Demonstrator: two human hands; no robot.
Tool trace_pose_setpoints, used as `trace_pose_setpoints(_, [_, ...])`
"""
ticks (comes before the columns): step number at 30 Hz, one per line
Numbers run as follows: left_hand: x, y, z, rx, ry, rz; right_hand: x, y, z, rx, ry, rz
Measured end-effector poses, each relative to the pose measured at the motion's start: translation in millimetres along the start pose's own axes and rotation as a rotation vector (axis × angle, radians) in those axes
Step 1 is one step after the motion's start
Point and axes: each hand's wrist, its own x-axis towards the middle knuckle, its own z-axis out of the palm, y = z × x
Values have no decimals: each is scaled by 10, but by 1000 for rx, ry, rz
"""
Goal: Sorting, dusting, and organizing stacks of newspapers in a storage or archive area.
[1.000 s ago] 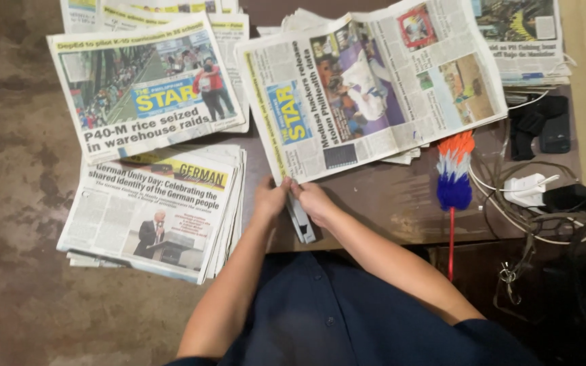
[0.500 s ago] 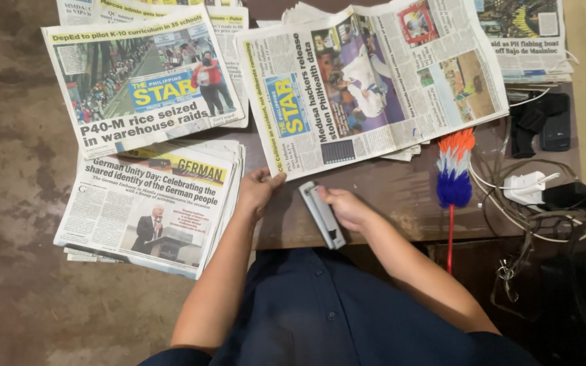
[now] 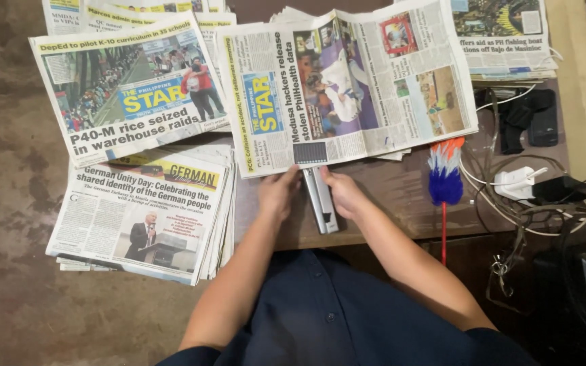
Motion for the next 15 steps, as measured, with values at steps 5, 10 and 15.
trace_pose_setpoints(5, [150, -124, -31, 187, 17, 51, 46, -44, 39, -4, 18, -7])
trace_pose_setpoints(10, [-54, 3, -16, 282, 7, 134, -167, -202, 194, -21, 47, -34])
trace_pose_setpoints(15, [-63, -11, -77, 286, 19, 154, -125, -171, 127, 15, 61, -36])
